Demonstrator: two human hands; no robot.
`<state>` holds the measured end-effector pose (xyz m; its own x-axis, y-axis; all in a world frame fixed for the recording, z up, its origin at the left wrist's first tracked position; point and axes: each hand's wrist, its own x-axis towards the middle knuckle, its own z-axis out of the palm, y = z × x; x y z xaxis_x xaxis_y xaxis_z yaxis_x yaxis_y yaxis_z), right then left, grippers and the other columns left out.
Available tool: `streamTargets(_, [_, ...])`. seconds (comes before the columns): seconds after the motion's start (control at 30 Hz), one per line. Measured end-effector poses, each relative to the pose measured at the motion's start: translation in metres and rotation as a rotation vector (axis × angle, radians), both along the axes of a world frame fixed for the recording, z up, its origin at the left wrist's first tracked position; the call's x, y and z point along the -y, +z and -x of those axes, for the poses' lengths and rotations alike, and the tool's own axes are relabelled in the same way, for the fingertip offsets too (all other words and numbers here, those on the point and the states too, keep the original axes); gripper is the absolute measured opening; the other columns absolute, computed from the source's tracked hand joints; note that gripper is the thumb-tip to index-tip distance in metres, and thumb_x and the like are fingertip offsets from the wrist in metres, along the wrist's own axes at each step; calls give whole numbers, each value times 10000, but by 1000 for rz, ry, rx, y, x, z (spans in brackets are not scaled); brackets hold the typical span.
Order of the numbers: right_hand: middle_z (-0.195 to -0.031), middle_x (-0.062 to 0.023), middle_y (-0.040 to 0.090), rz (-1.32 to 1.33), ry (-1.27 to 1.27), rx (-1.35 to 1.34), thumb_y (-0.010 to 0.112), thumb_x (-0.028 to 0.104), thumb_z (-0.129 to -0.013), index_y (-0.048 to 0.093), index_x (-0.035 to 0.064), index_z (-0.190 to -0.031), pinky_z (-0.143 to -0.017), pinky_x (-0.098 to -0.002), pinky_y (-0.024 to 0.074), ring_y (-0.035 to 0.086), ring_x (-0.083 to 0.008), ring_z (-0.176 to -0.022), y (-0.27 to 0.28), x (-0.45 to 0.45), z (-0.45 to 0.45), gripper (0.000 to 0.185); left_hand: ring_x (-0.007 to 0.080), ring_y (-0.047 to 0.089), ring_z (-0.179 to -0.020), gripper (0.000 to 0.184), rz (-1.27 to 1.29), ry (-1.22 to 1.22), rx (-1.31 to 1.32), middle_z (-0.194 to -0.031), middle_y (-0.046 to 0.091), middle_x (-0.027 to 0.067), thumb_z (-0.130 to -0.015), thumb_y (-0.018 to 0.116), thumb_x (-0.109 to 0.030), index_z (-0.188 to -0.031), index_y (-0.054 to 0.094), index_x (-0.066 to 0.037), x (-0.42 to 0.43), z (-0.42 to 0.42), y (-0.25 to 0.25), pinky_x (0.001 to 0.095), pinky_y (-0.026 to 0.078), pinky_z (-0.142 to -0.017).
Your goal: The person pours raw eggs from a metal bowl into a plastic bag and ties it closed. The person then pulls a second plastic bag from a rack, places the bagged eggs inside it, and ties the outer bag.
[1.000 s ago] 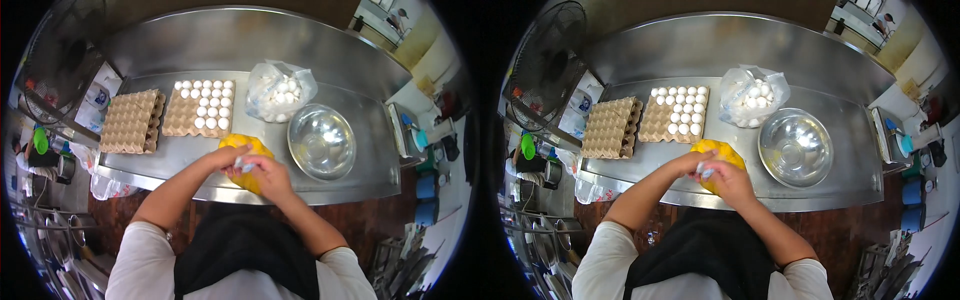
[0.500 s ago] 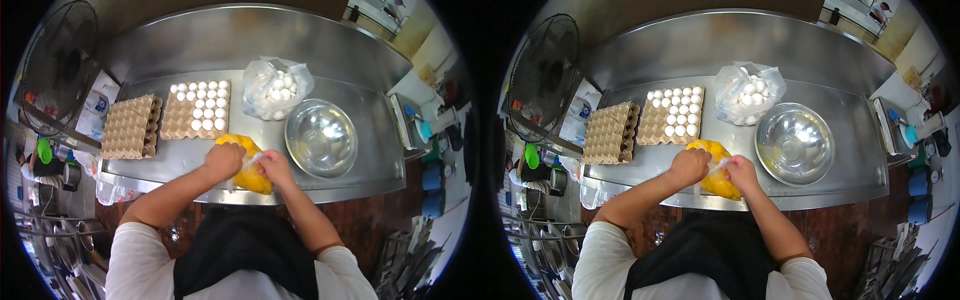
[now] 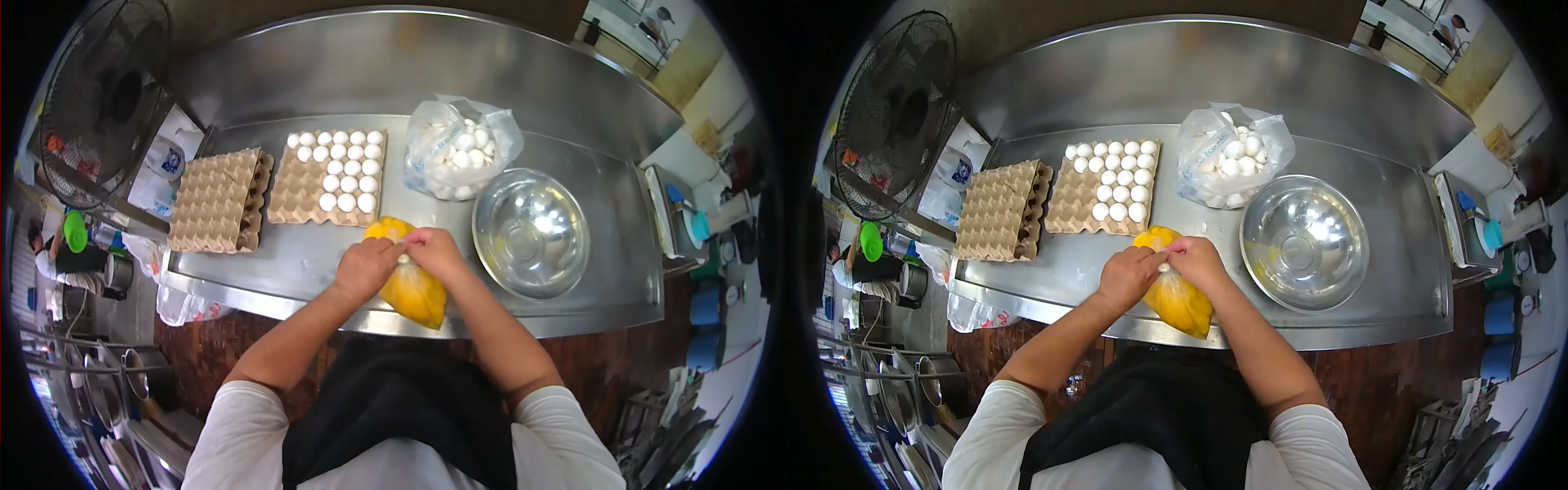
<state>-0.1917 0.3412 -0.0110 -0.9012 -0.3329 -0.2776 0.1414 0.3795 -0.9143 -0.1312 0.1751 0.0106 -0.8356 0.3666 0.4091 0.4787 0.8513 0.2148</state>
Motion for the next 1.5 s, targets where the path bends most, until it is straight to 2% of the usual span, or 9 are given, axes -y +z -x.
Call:
streamTargets(0.13, [-895,-121,670,229,0,111,678,150,-740,679,12,-1027,-664,-277,495,614,-141,-727,5,-5,-14,319,263,603,-808,215,-124,97,104,-839,615,70,-716,656,-82,-929,659,-111,-1,-2,-4,369,497,-686])
streamTargets(0.23, [-934,-147,650,-15,68,-199,655,173,-729,683,59,-993,-753,-343,500,633,-281,-826,17,-5,-31,289,298,602,-848,174,-205,195,225,-876,622,110,-740,638,-79,-913,656,-83,-9,-7,-2,378,497,-717])
streamTargets(0.3, [-895,-142,636,-21,23,-302,656,168,-721,682,55,-964,-742,-353,497,621,-292,-816,11,-4,-37,269,315,600,-865,160,-246,240,333,-896,621,137,-755,625,-82,-912,651,-66,-13,-11,-7,376,495,-728])
streamTargets(0.5, [-852,-132,608,14,-27,-396,661,137,-723,681,64,-920,-723,-375,492,606,-303,-816,4,-2,-49,210,209,629,-757,136,-685,276,625,-808,633,90,-809,598,-104,-902,628,-10,-2,-15,-20,316,482,-646])
streamTargets(0.7, [-881,-130,603,-24,-13,-406,661,121,-730,673,64,-909,-727,-376,494,608,-304,-820,10,3,-50,188,113,613,-669,139,-1111,565,969,-803,638,58,-838,583,-95,-946,591,-7,-11,-25,-5,249,464,-549])
streamTargets(0.87, [-879,-118,603,145,-130,-334,664,123,-750,653,53,-880,-732,-368,494,611,-286,-820,17,7,-60,149,111,603,-661,119,-1320,593,930,-795,630,46,-859,583,-100,-941,579,-13,-17,-32,-9,247,468,-550])
streamTargets(1.07, [-857,-109,607,122,-119,-562,664,98,-761,644,56,-854,-706,-346,493,611,-258,-786,2,9,-63,104,103,556,-624,126,-1476,597,817,-781,618,35,-853,623,-126,-914,575,-27,-25,-34,-17,232,439,-553])
streamTargets(1.3, [-841,-119,645,108,-79,-365,663,102,-797,651,18,-837,-684,-306,515,643,-222,-741,-8,0,-58,94,88,483,-546,133,-1539,577,1048,-691,559,-3,-847,664,-173,-865,569,-81,-23,-33,-15,222,395,-496])
streamTargets(1.5, [-832,-114,680,234,-33,-98,665,151,-826,668,1,-895,-709,-286,521,665,-176,-767,10,-2,-54,164,47,407,-472,160,-1817,513,1202,-618,458,-55,-852,662,-188,-889,520,-125,-18,-31,-10,208,348,-414])
